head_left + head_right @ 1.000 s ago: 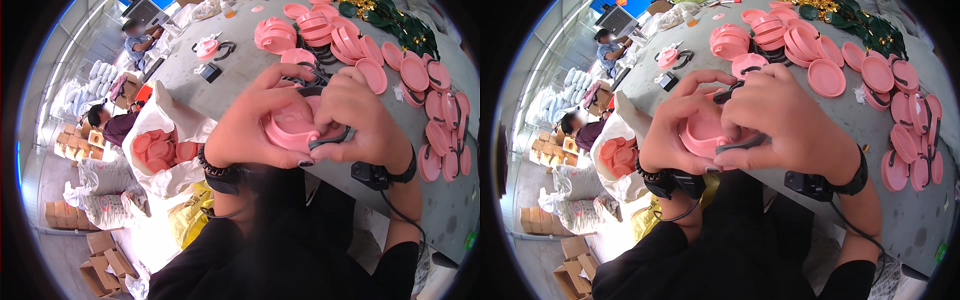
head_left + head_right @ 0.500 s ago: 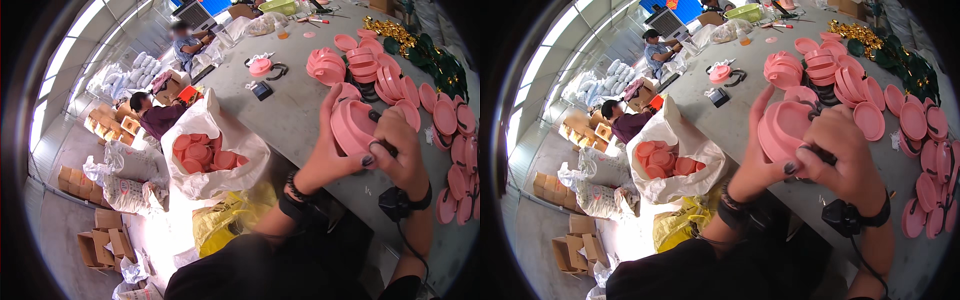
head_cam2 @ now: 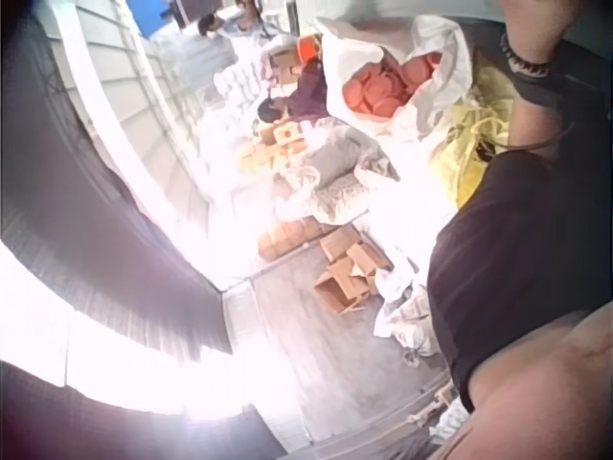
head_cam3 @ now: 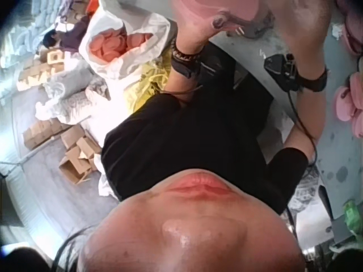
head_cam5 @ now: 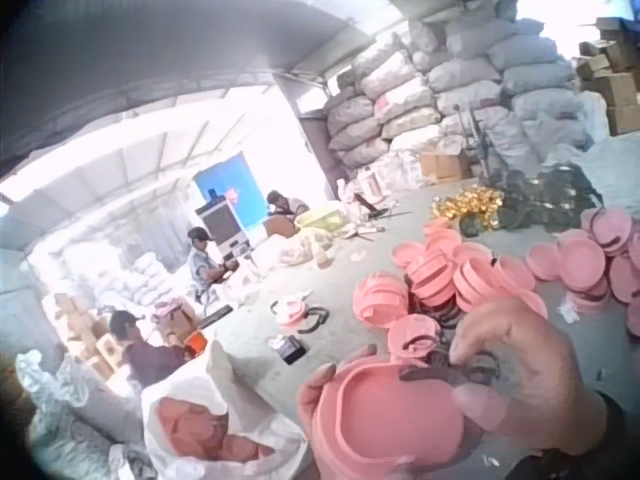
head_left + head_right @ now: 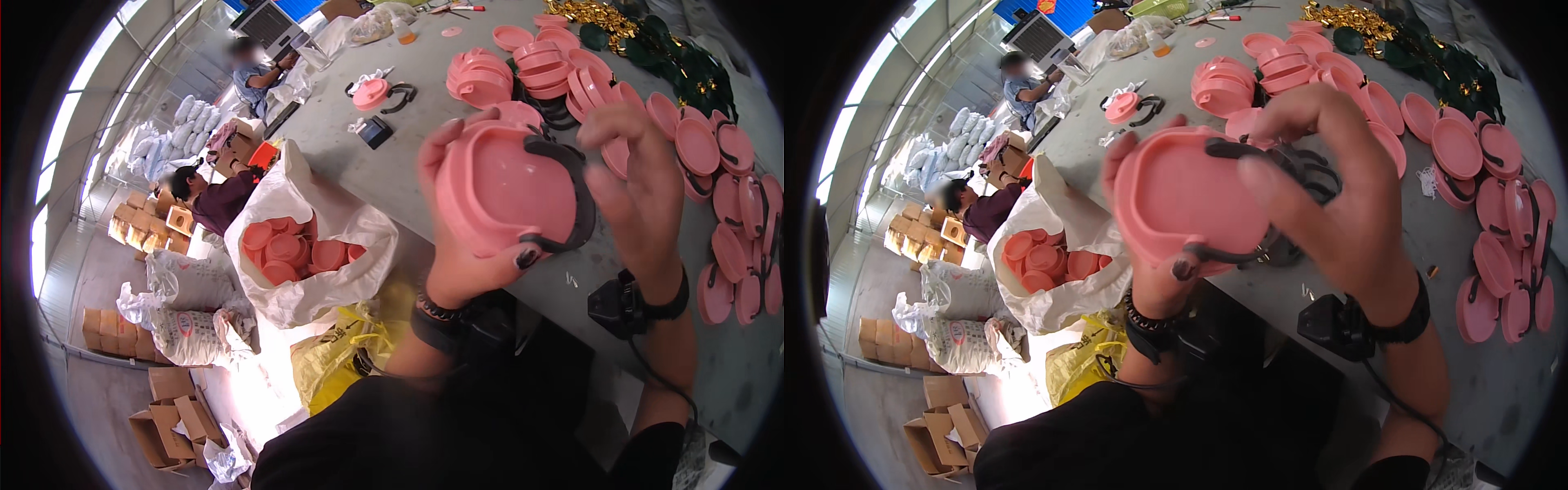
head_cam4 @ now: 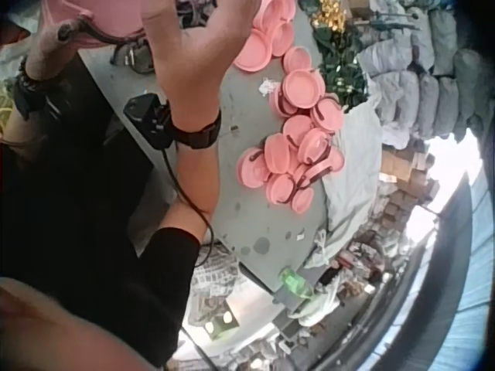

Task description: Assembling black plastic handles onto pink circular plastic lids in a manufacturing warehouse.

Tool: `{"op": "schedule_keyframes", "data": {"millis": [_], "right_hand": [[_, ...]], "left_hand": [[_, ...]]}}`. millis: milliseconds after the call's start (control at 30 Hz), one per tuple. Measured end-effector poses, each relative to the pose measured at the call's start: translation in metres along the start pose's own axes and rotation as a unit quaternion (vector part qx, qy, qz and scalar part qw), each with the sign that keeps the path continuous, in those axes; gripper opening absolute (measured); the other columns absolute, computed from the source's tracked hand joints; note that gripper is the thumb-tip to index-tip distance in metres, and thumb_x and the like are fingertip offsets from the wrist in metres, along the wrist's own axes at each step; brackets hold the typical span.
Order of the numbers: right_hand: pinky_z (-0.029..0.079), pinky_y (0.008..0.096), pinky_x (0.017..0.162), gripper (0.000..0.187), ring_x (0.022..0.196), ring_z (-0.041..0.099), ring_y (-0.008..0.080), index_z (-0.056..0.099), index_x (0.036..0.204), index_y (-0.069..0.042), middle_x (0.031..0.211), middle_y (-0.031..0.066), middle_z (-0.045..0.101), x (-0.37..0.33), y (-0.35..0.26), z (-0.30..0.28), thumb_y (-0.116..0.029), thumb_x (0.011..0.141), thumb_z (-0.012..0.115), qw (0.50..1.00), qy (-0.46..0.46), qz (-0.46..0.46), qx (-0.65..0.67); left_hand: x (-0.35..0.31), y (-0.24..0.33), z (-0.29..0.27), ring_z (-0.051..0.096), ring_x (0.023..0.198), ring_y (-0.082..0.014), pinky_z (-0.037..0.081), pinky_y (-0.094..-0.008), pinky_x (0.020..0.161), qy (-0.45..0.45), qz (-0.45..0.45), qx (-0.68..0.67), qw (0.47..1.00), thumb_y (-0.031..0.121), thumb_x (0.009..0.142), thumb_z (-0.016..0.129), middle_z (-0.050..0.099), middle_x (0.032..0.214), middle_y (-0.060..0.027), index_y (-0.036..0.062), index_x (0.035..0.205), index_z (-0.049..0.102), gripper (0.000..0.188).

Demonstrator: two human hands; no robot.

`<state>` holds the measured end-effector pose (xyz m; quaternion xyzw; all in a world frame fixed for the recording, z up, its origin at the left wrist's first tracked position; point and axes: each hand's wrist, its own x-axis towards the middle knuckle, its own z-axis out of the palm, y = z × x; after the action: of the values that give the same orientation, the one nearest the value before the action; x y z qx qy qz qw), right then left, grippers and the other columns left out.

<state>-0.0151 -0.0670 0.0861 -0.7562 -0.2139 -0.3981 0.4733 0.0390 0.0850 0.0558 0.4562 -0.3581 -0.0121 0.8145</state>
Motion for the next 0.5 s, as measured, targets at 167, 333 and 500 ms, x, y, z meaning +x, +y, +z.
{"op": "schedule_keyframes", "data": {"millis": [167,333,500], "right_hand": [[0.044,0.0257,0.079,0.018,0.085,0.054,0.0104,0.056,0.095,0.001,0.092,0.0039,0.060,-0.001,0.002,0.000,-0.005,0.079,0.063,0.982,-0.048,0.147,0.107],[0.046,0.0227,0.077,0.014,0.085,0.057,0.0083,0.055,0.097,0.002,0.094,0.0052,0.061,-0.010,-0.002,0.003,0.001,0.084,0.058,0.970,-0.020,0.180,0.163],[0.046,0.0221,0.077,0.014,0.086,0.058,0.0088,0.055,0.099,0.003,0.093,0.0057,0.062,-0.010,-0.006,0.005,0.000,0.085,0.057,0.953,-0.004,0.234,0.193]], "left_hand": [[0.000,-0.003,-0.015,0.042,0.118,-0.0328,0.037,-0.0441,0.096,-0.104,0.174,0.070,0.977,0.029,0.051,0.085,0.028,0.133,-0.0223,0.0117,0.132,0.020,0.105],[-0.002,-0.012,-0.015,0.043,0.116,-0.0340,0.038,-0.0450,0.095,-0.125,0.218,0.090,0.964,0.028,0.051,0.085,0.028,0.130,-0.0234,0.0128,0.130,0.023,0.102],[-0.011,-0.016,-0.014,0.044,0.115,-0.0342,0.038,-0.0453,0.094,-0.105,0.232,0.092,0.963,0.030,0.051,0.086,0.029,0.129,-0.0233,0.0129,0.129,0.025,0.100]]}}
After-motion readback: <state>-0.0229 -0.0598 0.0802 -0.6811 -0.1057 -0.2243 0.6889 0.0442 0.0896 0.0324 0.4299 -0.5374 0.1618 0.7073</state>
